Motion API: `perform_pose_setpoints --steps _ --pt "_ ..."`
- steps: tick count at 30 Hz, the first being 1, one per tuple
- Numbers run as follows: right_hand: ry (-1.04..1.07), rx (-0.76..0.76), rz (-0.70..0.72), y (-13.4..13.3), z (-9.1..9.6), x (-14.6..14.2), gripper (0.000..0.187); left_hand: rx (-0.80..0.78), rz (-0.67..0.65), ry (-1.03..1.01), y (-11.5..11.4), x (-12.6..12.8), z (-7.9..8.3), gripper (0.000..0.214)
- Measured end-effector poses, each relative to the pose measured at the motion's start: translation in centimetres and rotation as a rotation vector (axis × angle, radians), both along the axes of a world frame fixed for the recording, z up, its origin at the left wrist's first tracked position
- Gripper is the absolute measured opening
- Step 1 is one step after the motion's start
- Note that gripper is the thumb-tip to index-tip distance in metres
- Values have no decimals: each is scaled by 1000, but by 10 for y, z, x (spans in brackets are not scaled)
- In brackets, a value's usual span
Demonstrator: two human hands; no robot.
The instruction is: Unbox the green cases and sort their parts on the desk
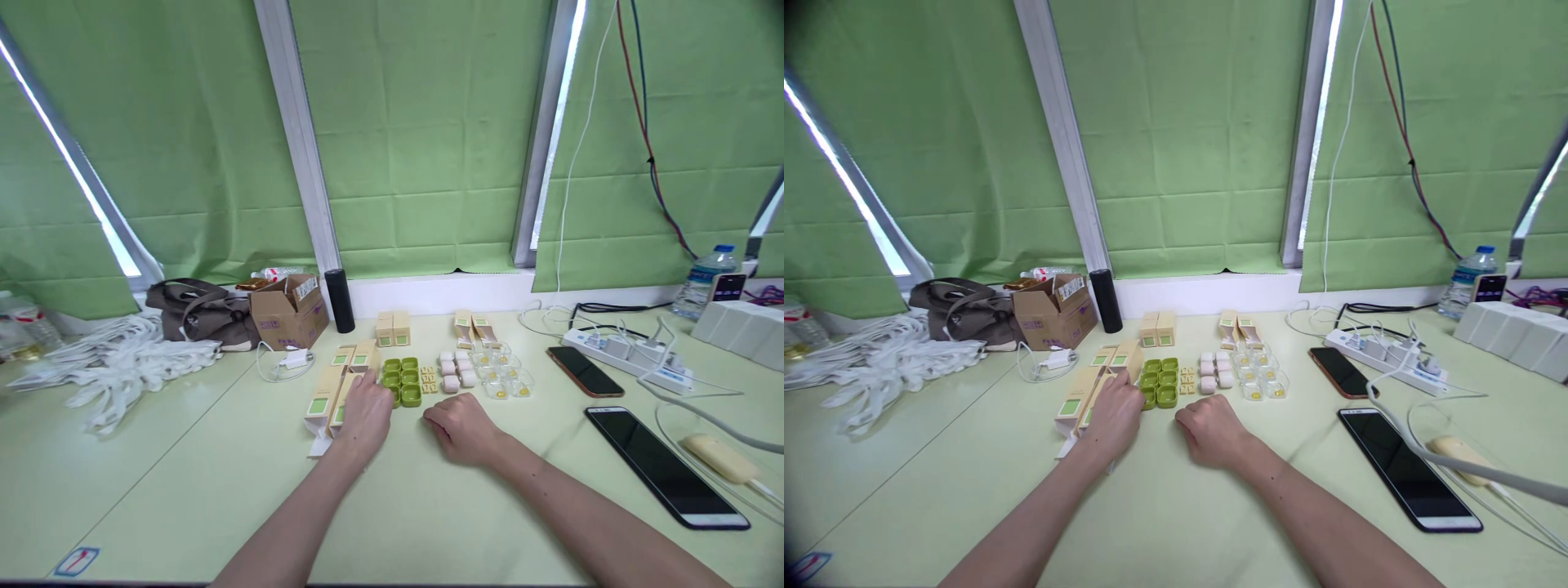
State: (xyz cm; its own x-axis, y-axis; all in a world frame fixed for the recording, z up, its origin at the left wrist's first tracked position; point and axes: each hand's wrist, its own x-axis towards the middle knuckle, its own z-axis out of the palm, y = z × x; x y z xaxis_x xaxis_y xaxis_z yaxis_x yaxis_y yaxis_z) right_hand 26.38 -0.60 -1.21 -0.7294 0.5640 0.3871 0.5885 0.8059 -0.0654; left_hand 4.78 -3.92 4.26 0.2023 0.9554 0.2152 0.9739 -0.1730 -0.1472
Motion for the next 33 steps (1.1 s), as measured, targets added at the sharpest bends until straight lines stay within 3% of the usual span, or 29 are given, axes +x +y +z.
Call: perform_pose_setpoints --steps 25,33 --pt "-48 -39 22 -2 6 -1 18 -51 36 93 -4 5 8 32" --pt "-52 -38 31 -3 8 -1 12 65 0 -38 -3 -5 11 31"
